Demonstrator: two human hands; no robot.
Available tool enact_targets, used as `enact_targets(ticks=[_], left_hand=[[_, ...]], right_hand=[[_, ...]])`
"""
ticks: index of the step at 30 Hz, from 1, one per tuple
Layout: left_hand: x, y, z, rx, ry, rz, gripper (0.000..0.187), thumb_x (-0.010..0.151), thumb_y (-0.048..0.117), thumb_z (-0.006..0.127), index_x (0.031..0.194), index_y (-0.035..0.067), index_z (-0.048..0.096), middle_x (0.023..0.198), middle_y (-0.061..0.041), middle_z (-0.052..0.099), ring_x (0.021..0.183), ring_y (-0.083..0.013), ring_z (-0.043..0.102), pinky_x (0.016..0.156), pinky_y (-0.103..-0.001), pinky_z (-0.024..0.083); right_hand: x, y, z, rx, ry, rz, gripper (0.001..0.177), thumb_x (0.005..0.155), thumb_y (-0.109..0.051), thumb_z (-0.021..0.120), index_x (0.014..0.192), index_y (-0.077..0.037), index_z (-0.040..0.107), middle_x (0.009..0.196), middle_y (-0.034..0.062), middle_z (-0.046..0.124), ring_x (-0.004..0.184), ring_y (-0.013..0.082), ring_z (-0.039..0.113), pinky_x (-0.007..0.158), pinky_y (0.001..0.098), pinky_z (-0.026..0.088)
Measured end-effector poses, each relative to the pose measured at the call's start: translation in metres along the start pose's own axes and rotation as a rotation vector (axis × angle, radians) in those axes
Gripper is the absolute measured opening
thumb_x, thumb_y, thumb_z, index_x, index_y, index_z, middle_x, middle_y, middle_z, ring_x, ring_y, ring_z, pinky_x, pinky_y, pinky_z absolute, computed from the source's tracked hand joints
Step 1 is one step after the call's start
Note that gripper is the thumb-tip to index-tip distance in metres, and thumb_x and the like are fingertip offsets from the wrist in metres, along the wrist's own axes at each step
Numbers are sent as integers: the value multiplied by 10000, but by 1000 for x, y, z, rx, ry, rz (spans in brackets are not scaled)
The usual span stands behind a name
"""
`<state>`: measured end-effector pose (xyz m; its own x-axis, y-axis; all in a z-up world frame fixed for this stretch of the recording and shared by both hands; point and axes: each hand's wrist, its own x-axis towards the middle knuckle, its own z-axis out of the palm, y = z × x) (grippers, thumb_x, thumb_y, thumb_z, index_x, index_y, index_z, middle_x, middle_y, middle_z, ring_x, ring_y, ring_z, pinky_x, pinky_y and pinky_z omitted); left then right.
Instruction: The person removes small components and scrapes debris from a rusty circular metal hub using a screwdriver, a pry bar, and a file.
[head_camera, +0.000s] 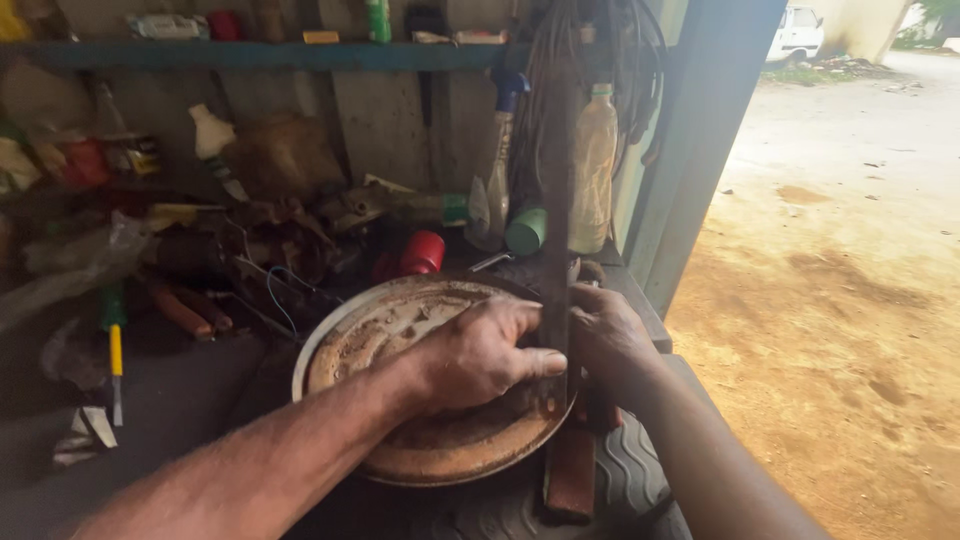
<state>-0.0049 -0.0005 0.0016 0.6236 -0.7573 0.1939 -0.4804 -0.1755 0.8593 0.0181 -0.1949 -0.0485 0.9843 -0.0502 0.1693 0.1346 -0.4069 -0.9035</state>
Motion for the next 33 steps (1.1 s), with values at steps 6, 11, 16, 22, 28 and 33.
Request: enact_targets(ticks=[6, 11, 16, 22, 28, 33], left_hand=[[1, -1, -1, -49, 15, -50, 244, 917, 120, 656, 1120, -3, 708, 1014, -59, 762, 927, -128, 669, 858, -315, 553], [-4, -1, -5, 84, 11, -45, 248, 911, 131, 654, 1099, -5, 740, 1012, -43, 774, 929, -118, 687, 871, -290, 549], [-5, -10, 0, -13, -67, -33, 252, 956, 155, 661, 1110, -39, 706, 988, -90, 733, 870, -153, 644, 787, -350, 545], [-6, -1, -9, 170, -78, 154, 257, 952, 164, 674, 1124, -25, 697, 994, -61, 767, 890, -105, 679, 812, -306, 561], [-22, -8, -14, -124, -165, -31, 293, 941, 159, 669, 1178, -11, 696, 945, -49, 739, 823, -125, 663, 705, -331, 560], [-12, -10, -15, 154, -177, 200, 252, 975, 159, 713, 1138, -32, 695, 998, -46, 748, 899, -93, 654, 805, -277, 559]], right_hand=[[-2, -1, 0, 125, -59, 163, 222, 991, -162, 589, 1120, -40, 722, 881, 115, 740, 735, 224, 685, 625, 388, 551], [7, 4, 3, 221, -54, -25, 230, 950, -117, 608, 1125, -32, 729, 941, 64, 770, 799, 146, 704, 686, 312, 579], [-1, 6, 3, 167, -63, 149, 227, 1037, -142, 596, 1180, -9, 711, 941, 157, 751, 777, 268, 700, 648, 418, 558], [14, 15, 6, 441, -73, 72, 217, 950, -83, 545, 1102, -16, 684, 923, 124, 712, 769, 231, 702, 633, 372, 573], [2, -6, 2, 29, 7, 221, 196, 1029, -114, 573, 1116, -14, 717, 904, 219, 721, 710, 376, 685, 562, 491, 531], [10, -3, 4, 134, -15, 127, 221, 985, -138, 585, 1165, -97, 706, 980, 130, 761, 777, 288, 723, 607, 426, 566]])
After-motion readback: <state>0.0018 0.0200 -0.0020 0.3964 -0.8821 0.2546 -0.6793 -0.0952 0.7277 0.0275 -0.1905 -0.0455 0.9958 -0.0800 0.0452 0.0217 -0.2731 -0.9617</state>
